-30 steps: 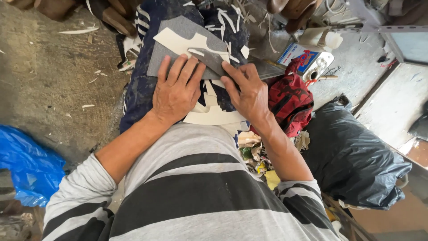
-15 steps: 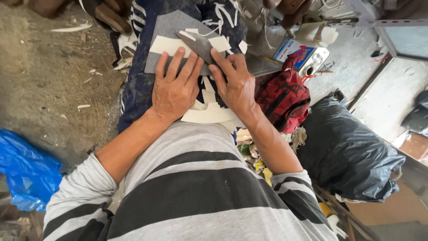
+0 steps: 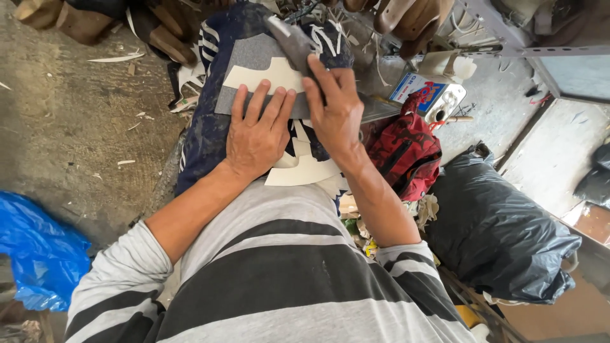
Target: Trimming the excess edges of a leather piece using a sharp knife in a workshop environment.
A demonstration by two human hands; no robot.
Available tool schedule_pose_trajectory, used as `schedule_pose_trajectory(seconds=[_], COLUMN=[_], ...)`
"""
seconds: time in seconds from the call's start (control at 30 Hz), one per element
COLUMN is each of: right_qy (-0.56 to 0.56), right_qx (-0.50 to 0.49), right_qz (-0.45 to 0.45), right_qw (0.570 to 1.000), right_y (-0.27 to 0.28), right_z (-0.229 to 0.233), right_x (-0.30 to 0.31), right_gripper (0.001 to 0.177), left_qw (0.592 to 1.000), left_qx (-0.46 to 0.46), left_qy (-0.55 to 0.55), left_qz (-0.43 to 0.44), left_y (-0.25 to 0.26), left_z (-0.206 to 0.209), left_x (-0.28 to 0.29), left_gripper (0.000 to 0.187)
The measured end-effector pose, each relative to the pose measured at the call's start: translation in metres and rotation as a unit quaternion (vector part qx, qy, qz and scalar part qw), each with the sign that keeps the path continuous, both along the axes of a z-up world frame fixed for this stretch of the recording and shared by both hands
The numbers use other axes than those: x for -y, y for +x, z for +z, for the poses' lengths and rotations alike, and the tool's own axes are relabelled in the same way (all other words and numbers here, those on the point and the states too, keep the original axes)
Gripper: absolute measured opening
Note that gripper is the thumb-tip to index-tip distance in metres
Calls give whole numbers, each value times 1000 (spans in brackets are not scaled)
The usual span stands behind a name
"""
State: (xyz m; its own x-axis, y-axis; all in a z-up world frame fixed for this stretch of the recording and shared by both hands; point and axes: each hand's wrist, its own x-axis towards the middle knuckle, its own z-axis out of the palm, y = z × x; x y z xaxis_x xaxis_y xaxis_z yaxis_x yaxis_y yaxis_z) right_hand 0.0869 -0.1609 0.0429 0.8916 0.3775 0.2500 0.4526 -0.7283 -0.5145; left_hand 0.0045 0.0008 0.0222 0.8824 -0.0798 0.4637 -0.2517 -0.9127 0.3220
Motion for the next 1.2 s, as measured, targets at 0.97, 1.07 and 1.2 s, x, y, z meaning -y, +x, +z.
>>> schedule_pose_trajectory(seconds=[0.97, 1.07, 1.2], right_qy=[61, 53, -10], right_qx=[-69, -110, -119], right_qz=[25, 42, 58], right_qw=[995, 992, 991], right_y=[13, -4, -20], right_z=[14, 15, 32], right_x=[48, 61, 56], right_gripper=[28, 28, 29], left_qw=[1000, 1000, 1000], left_qx=[5, -1, -22], left_qy=[20, 5, 9], left_qz=[12, -12, -15], left_y=[1, -4, -13], left_z=[-23, -14, -14], left_x=[0, -5, -3], left_gripper=[51, 48, 49])
